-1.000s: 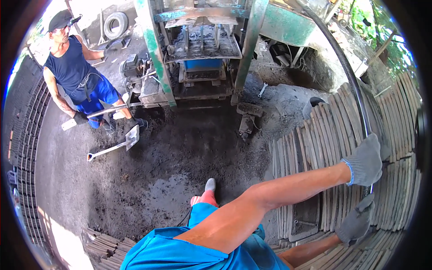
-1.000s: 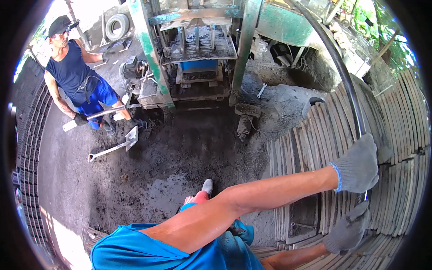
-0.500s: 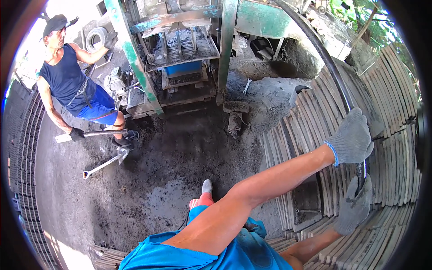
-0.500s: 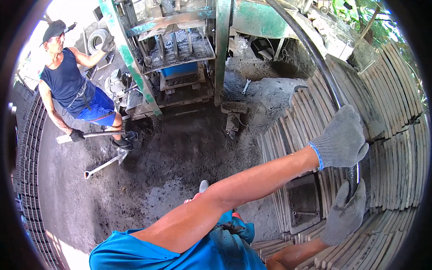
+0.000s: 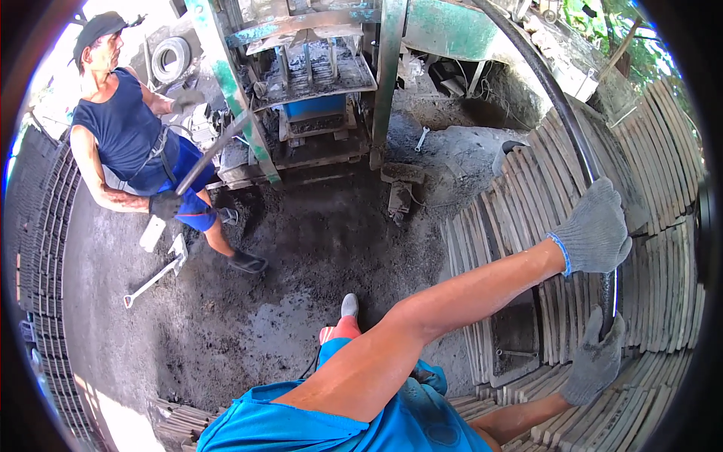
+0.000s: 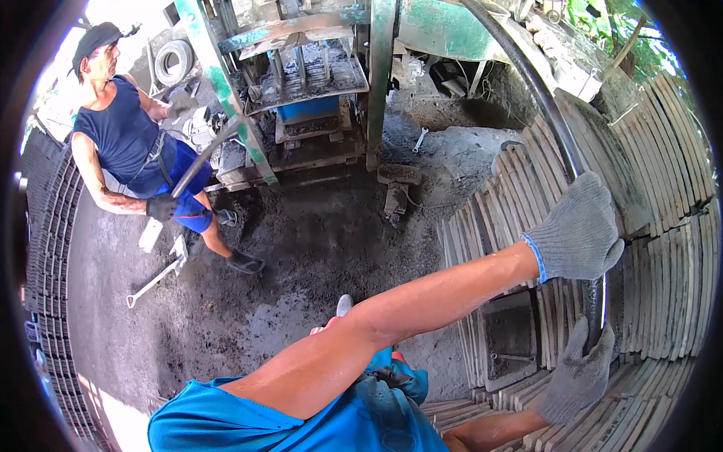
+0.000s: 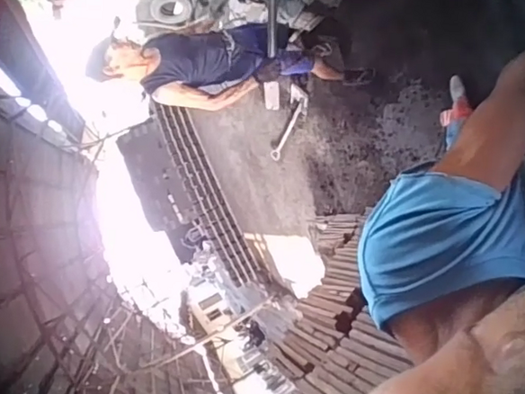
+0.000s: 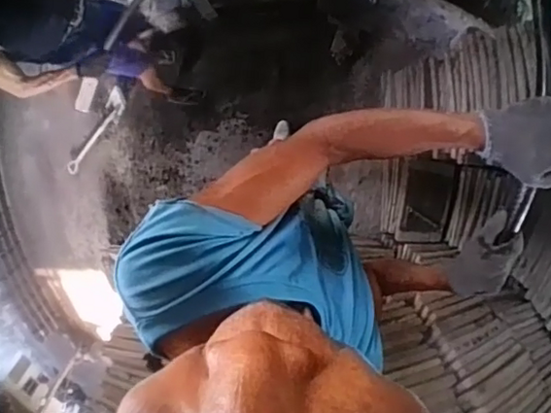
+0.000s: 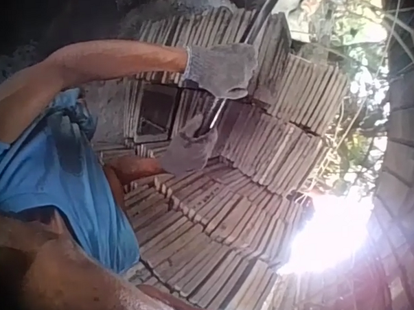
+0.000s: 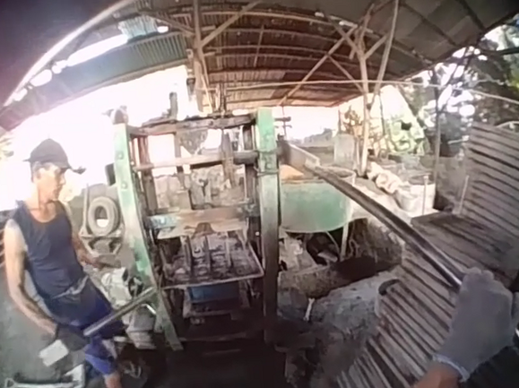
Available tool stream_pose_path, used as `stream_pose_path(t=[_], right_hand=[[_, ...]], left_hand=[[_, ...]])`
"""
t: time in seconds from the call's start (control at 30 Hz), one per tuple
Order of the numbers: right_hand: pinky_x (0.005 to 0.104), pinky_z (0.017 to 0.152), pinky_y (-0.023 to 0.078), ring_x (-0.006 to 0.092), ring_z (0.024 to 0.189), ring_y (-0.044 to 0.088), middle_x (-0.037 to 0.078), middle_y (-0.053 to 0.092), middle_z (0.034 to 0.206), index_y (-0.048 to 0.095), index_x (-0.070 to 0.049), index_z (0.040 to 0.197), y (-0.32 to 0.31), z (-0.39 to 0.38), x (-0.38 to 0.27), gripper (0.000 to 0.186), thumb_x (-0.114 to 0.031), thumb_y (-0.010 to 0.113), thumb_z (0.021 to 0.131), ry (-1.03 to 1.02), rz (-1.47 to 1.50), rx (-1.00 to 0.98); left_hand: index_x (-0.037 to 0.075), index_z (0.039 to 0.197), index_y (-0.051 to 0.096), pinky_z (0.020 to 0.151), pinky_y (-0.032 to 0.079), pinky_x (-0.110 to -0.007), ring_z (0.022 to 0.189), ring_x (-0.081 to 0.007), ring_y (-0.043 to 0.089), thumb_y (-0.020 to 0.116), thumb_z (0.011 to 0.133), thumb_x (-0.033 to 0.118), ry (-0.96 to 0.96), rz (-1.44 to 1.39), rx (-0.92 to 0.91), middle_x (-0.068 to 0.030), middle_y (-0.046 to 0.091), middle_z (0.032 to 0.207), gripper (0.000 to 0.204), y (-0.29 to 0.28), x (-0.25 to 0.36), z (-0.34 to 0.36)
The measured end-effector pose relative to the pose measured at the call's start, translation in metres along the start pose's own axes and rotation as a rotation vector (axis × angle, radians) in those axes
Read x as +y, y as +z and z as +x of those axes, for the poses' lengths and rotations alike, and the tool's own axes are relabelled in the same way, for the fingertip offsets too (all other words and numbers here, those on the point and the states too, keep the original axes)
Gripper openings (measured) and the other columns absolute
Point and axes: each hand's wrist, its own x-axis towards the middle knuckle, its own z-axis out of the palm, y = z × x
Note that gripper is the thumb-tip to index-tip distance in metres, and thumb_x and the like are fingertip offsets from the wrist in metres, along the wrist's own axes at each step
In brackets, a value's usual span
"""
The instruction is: Operate a tile-making machine and stack finished tiles.
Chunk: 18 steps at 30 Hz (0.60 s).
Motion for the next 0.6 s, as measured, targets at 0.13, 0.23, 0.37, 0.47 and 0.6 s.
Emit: stream_pose_path(t=[0.13, 0.23, 0.37, 0.47, 0.6], right_hand=[[0.0434, 0.079, 0.053, 0.0360, 0.093, 0.069, 0.018, 0.071, 0.108, 0.066, -0.007, 0.123, -0.0012, 0.0006, -0.0022, 0.050, -0.048, 0.063, 0.095, 0.032, 0.035, -0.027], [0.0436, 0.079, 0.053, 0.0359, 0.093, 0.069, 0.018, 0.071, 0.108, 0.066, -0.007, 0.123, 0.0018, 0.0002, 0.0005, 0.050, -0.048, 0.064, 0.095, 0.001, -0.012, 0.028], [0.0437, 0.079, 0.053, 0.0360, 0.093, 0.070, 0.018, 0.071, 0.108, 0.066, -0.007, 0.123, 0.0010, -0.0005, -0.0001, 0.050, -0.048, 0.064, 0.095, -0.014, 0.013, 0.045], [0.0434, 0.079, 0.053, 0.0360, 0.094, 0.070, 0.019, 0.071, 0.108, 0.066, -0.006, 0.125, -0.0036, -0.0008, -0.0061, 0.052, -0.048, 0.064, 0.095, -0.008, 0.034, 0.011], [0.0438, 0.080, 0.053, 0.0359, 0.094, 0.069, 0.019, 0.070, 0.109, 0.066, -0.006, 0.125, -0.0025, -0.0009, -0.0003, 0.055, -0.051, 0.063, 0.094, 0.005, 0.029, 0.012]], left_hand=[[0.000, 0.059, 0.066, 0.085, 0.039, -0.051, 0.072, -0.0367, 0.052, 0.062, 0.081, 0.036, 0.014, 0.040, 0.069, -0.0175, 0.057, 0.061, 0.042, 0.0006, 0.0005, -0.0009], [0.001, 0.058, 0.066, 0.081, 0.038, -0.050, 0.071, -0.0356, 0.052, 0.062, 0.081, 0.036, 0.018, 0.048, 0.057, -0.0167, 0.057, 0.061, 0.042, -0.0017, 0.0011, 0.0006], [0.002, 0.057, 0.065, 0.079, 0.038, -0.048, 0.069, -0.0346, 0.051, 0.061, 0.081, 0.036, 0.013, 0.041, 0.052, -0.0163, 0.057, 0.060, 0.042, -0.0035, -0.0001, 0.0004], [0.002, 0.056, 0.064, 0.078, 0.038, -0.048, 0.067, -0.0345, 0.050, 0.061, 0.081, 0.036, 0.019, 0.074, 0.049, -0.0162, 0.056, 0.058, 0.042, -0.0058, -0.0012, 0.0004], [0.003, 0.056, 0.064, 0.077, 0.039, -0.048, 0.066, -0.0351, 0.050, 0.061, 0.080, 0.036, 0.027, 0.067, 0.070, -0.0164, 0.056, 0.058, 0.041, -0.0005, 0.0019, 0.0019]])
